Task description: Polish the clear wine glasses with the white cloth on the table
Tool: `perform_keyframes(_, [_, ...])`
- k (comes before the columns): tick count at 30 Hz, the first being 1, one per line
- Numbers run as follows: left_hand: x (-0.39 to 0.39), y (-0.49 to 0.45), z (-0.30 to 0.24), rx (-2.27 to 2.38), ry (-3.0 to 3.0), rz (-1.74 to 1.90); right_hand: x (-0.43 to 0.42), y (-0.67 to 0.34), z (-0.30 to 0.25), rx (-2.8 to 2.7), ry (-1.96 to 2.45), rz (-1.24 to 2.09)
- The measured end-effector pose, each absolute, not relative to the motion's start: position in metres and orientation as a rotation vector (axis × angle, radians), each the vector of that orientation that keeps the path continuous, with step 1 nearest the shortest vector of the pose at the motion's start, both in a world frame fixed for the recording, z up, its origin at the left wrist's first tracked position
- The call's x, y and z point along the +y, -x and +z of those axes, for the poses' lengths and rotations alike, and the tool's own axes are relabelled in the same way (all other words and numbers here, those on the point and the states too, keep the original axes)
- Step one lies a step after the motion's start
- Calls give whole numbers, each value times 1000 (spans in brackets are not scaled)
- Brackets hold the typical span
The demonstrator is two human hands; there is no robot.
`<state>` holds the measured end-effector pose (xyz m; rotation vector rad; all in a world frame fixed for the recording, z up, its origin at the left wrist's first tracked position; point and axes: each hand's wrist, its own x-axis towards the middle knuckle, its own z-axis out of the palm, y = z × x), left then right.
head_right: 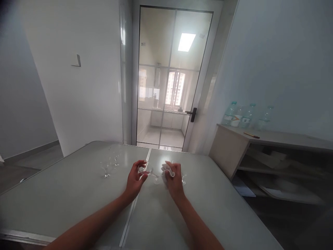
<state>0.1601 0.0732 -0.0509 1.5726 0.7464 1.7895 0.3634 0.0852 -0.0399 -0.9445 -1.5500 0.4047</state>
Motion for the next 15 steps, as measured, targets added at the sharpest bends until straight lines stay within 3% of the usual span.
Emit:
perform_keyframes(7, [72,-162,-54,660,-1602,1847,83,-366,-33,-1246,1019,405])
perform_keyframes(15, [71,-163,-55,639,-1689,1813,86,-348,-49,-1324,861,1073])
